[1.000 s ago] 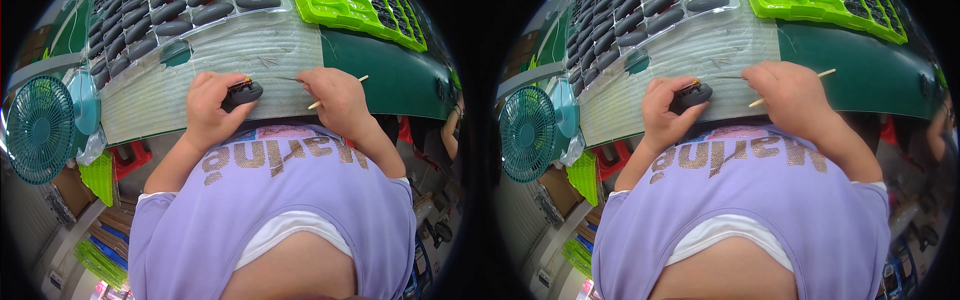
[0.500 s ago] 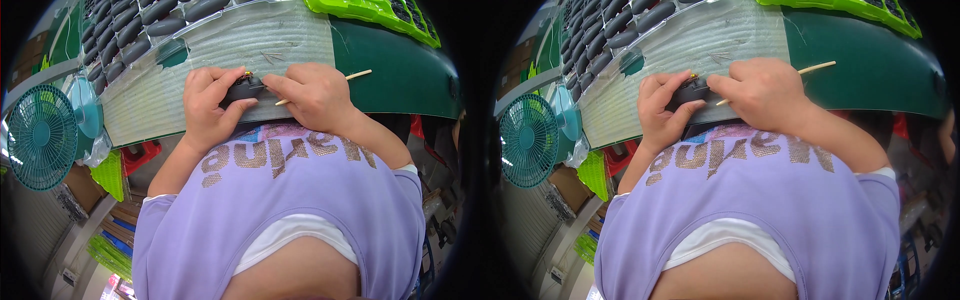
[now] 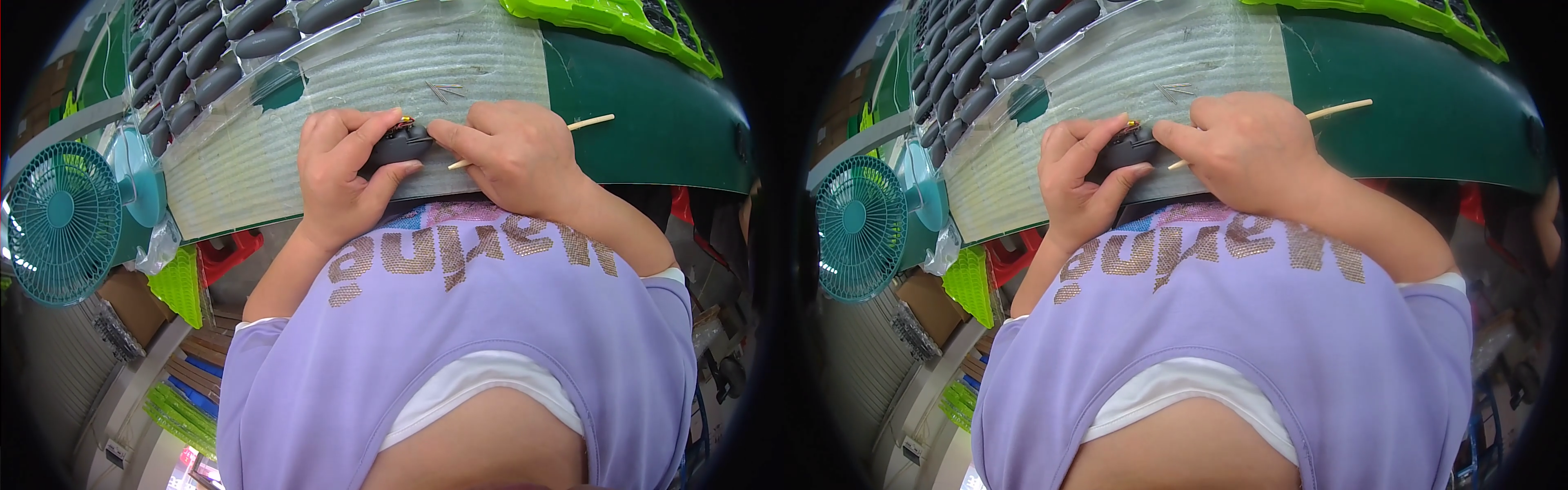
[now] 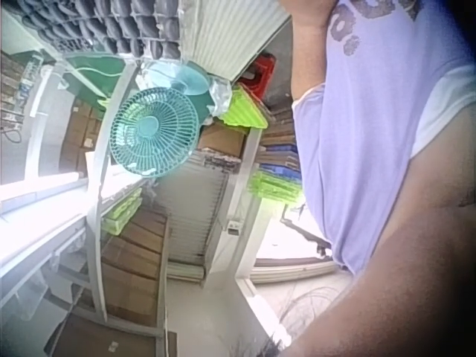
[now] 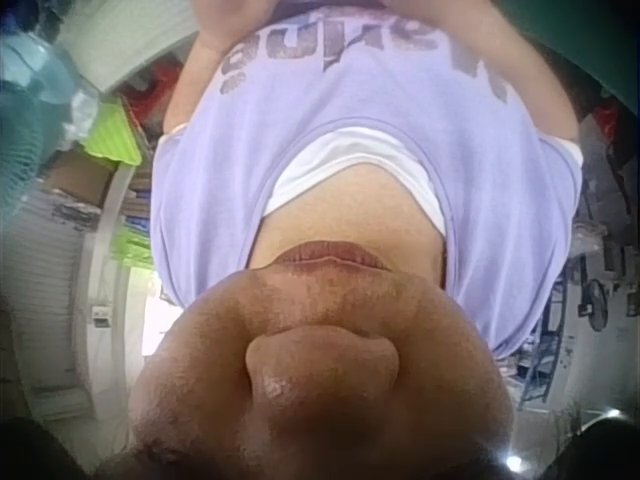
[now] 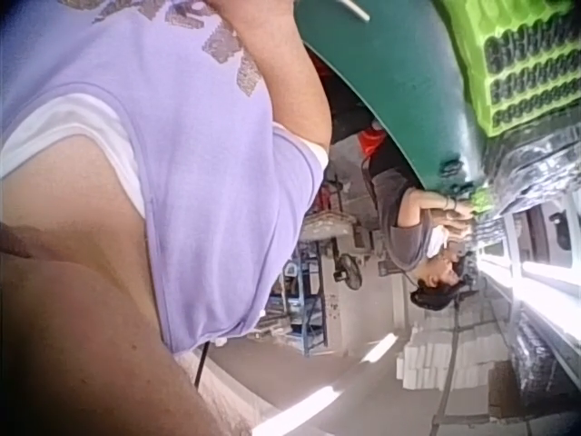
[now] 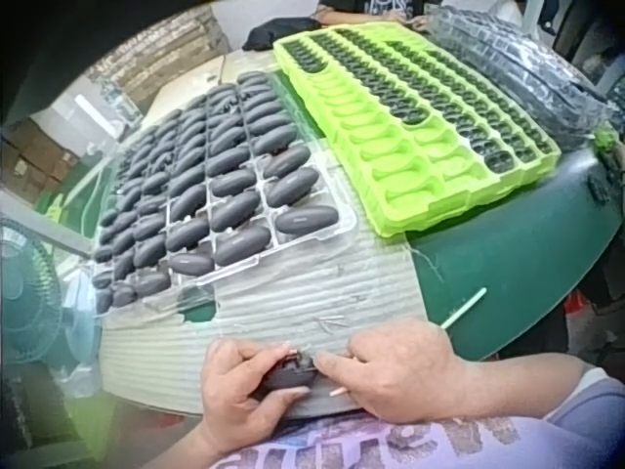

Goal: The person assembles small electronic housings by inserting batteries and circuit boards into plastic shells, then prying the components into place with a wooden stick.

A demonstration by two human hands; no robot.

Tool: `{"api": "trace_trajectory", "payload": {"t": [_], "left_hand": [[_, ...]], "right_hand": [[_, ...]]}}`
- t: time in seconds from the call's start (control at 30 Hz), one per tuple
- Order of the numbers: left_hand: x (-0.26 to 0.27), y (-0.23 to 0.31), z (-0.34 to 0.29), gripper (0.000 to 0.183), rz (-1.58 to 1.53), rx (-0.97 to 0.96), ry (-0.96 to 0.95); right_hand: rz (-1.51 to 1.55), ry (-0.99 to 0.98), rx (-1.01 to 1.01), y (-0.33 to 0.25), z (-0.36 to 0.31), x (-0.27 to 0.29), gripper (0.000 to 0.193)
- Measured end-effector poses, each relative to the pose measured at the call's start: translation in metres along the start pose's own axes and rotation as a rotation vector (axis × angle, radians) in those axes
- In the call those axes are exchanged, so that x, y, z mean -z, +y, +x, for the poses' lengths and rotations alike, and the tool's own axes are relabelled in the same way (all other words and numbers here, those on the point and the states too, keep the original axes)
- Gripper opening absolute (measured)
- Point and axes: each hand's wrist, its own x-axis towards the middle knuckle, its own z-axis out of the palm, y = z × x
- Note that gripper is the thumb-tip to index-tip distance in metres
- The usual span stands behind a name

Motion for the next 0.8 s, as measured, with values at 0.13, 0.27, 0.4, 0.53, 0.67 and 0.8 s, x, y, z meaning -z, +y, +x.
{"api": "trace_trajectory", "payload": {"t": [0.13,0.27,0.4,0.53,0.67,0.8], "left_hand": [[-0.0003,0.0000,-0.0002,0.048,-0.004,0.001,-0.007],[-0.0005,0.0013,-0.0001,0.049,-0.019,0.012,-0.008],[-0.0007,0.0002,-0.0010,0.049,-0.029,0.022,-0.013],[-0.0016,0.0005,-0.0012,0.049,-0.033,0.017,-0.005],[-0.0010,0.0000,-0.0016,0.049,-0.038,0.025,-0.004],[-0.0013,0.0003,-0.0010,0.049,-0.058,0.033,-0.010]], "right_hand": [[0.002,-0.009,-0.003,0.0001,-0.0003,0.0000,0.023],[0.003,-0.022,-0.008,-0.0002,-0.0003,0.0005,0.022],[-0.011,-0.056,-0.016,-0.0030,0.0007,0.0037,0.021],[-0.022,-0.099,-0.020,-0.0038,0.0016,0.0060,0.019],[-0.007,-0.101,-0.008,-0.0028,0.0025,0.0054,0.018],[0.007,-0.065,0.001,-0.0001,0.0009,0.0035,0.019]]}}
